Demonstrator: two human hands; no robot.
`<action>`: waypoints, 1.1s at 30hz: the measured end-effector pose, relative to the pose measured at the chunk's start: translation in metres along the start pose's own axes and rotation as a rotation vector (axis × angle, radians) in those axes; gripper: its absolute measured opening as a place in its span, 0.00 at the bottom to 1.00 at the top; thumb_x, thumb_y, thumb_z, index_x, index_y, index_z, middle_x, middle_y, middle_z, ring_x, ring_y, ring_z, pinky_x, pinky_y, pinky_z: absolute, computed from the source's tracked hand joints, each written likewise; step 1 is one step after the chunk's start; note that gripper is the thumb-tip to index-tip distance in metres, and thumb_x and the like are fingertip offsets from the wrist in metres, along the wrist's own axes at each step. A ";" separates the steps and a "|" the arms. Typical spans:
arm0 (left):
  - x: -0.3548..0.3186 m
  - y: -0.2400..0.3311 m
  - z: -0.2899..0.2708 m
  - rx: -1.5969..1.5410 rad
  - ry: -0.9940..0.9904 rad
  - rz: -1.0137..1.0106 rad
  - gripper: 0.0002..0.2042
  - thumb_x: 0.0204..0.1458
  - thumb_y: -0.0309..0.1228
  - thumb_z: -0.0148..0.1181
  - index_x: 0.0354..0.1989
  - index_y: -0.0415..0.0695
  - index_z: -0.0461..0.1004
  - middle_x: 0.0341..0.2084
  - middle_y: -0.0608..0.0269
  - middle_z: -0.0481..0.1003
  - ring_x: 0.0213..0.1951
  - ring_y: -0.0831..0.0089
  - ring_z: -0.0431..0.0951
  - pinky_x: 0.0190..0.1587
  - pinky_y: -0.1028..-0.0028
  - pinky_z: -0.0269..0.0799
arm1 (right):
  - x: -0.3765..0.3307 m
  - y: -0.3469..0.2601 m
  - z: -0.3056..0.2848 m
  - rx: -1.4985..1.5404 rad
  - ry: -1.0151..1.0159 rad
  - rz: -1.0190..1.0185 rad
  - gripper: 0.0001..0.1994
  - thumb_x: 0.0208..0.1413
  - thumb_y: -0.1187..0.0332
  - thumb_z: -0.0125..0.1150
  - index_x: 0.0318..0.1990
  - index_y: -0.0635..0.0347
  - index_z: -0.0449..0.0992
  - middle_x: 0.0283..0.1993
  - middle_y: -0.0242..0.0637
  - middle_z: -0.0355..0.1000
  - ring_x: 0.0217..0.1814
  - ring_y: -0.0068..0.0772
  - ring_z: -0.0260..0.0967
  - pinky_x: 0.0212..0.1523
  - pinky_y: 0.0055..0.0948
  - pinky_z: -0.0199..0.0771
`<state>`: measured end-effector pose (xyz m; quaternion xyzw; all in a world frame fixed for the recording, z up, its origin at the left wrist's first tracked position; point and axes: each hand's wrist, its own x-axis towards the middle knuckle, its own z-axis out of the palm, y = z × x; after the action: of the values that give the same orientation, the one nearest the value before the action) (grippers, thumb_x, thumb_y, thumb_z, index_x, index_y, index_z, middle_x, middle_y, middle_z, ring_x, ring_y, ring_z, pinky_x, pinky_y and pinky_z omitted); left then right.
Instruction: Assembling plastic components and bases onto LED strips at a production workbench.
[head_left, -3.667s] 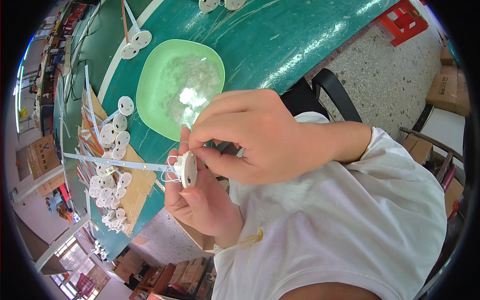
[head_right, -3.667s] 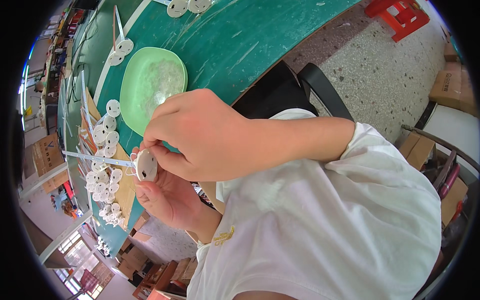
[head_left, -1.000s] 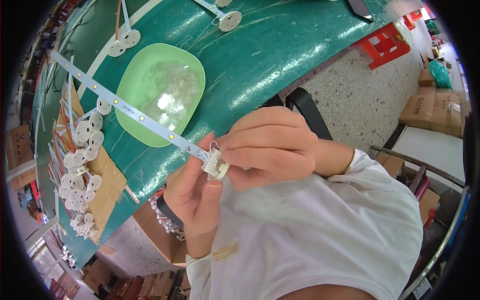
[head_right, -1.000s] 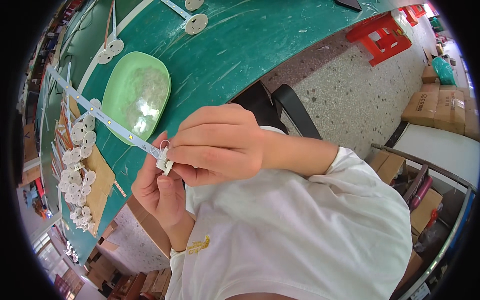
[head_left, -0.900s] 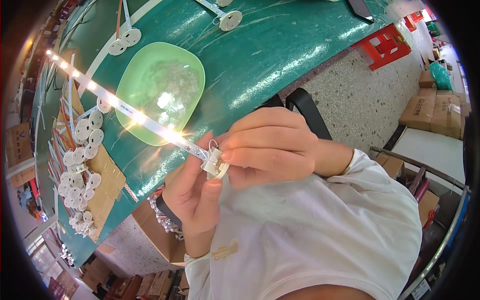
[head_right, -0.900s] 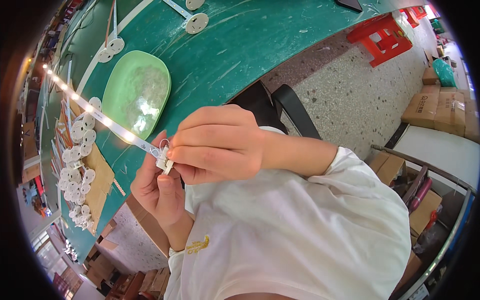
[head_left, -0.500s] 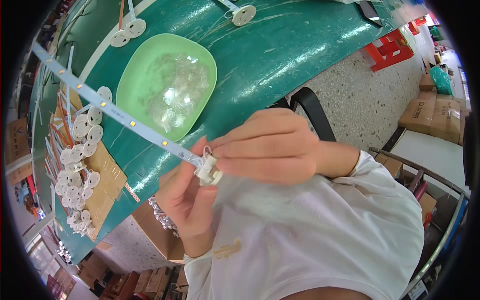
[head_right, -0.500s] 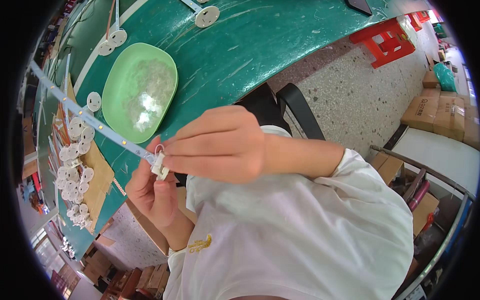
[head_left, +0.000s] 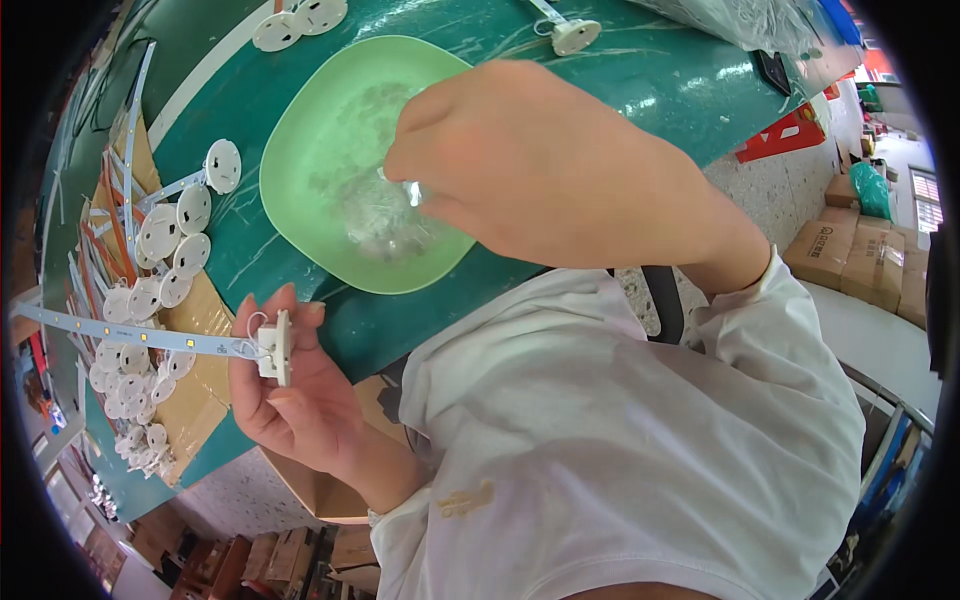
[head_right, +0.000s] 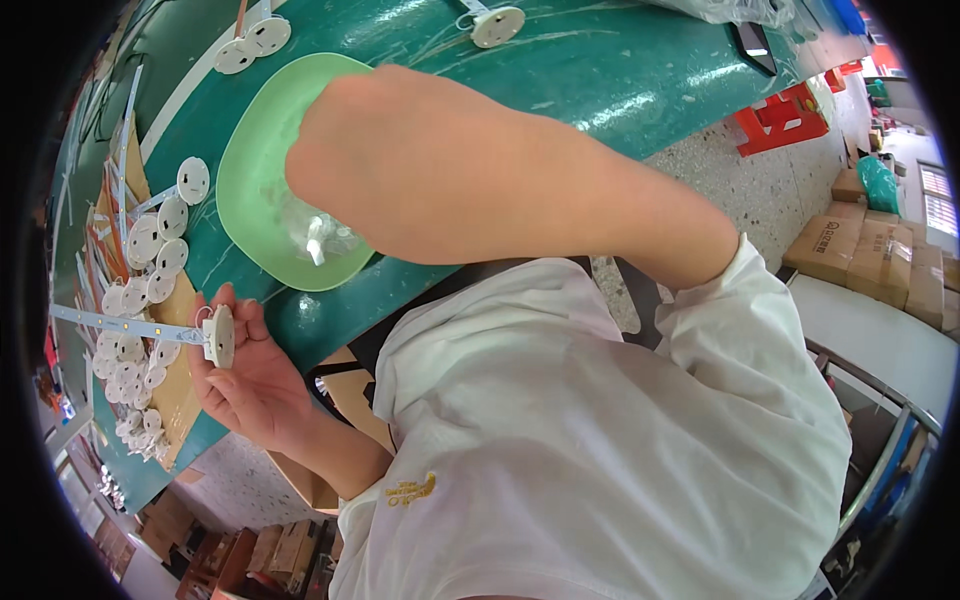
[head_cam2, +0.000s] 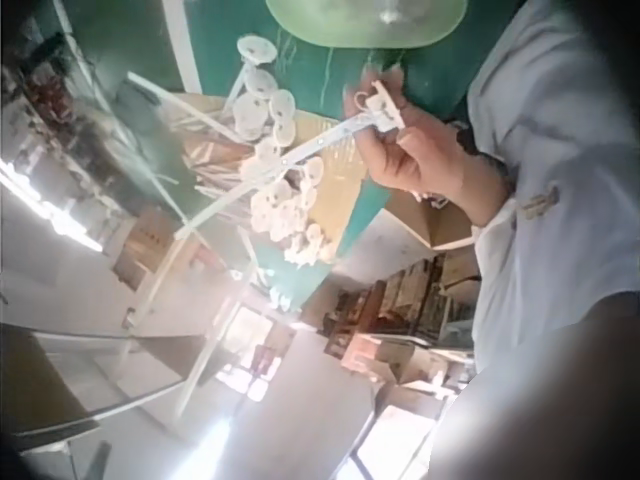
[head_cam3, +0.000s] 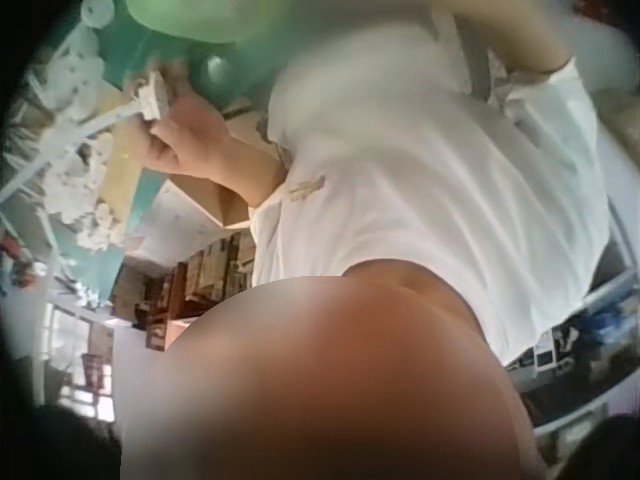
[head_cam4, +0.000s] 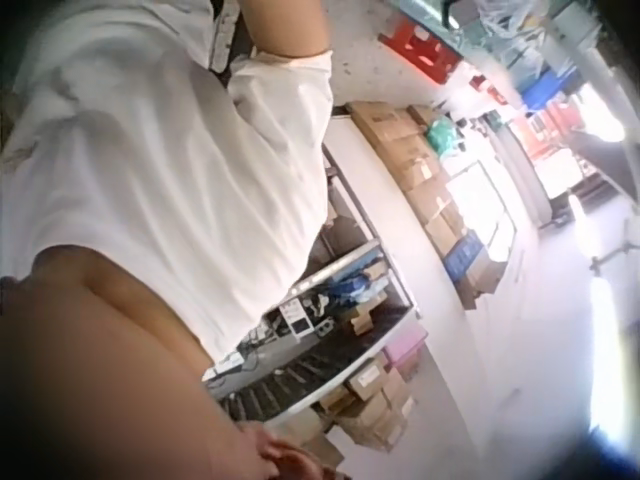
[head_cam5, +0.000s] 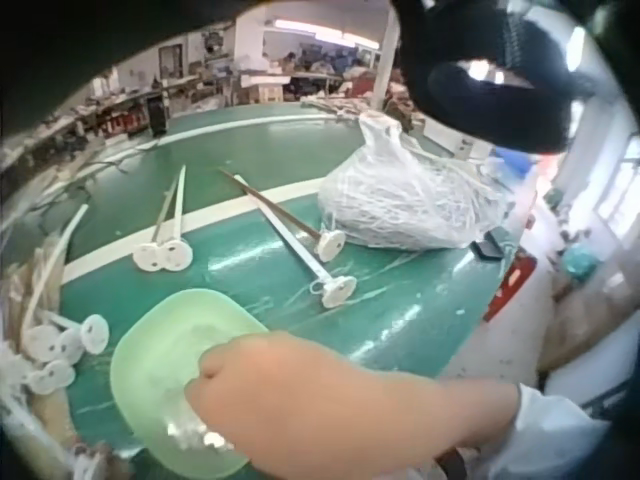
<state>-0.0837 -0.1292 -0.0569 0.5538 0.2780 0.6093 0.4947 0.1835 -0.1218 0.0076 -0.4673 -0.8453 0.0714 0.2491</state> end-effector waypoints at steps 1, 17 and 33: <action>0.000 -0.002 -0.001 -0.008 0.009 -0.002 0.31 0.61 0.43 0.59 0.59 0.23 0.64 0.58 0.33 0.67 0.53 0.43 0.76 0.47 0.53 0.79 | 0.003 0.002 0.001 -0.074 -0.091 -0.008 0.08 0.46 0.74 0.64 0.36 0.64 0.78 0.34 0.41 0.74 0.37 0.47 0.74 0.35 0.39 0.74; 0.006 0.006 0.014 0.026 -0.009 -0.085 0.37 0.51 0.45 0.68 0.57 0.22 0.66 0.48 0.32 0.75 0.44 0.51 0.81 0.39 0.61 0.81 | 0.004 0.008 -0.014 0.418 0.125 0.203 0.04 0.54 0.81 0.62 0.36 0.66 0.80 0.30 0.37 0.77 0.27 0.24 0.74 0.28 0.20 0.73; -0.014 0.022 0.037 0.006 0.110 -0.057 0.42 0.46 0.42 0.75 0.66 0.36 0.60 0.53 0.38 0.73 0.51 0.53 0.77 0.46 0.62 0.75 | -0.015 -0.047 0.013 0.627 0.511 0.186 0.04 0.49 0.76 0.67 0.32 0.64 0.79 0.29 0.39 0.77 0.26 0.31 0.76 0.27 0.25 0.74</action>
<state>-0.0569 -0.1580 -0.0342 0.5128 0.3225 0.6235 0.4942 0.1485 -0.1586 0.0076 -0.4458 -0.6478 0.2291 0.5737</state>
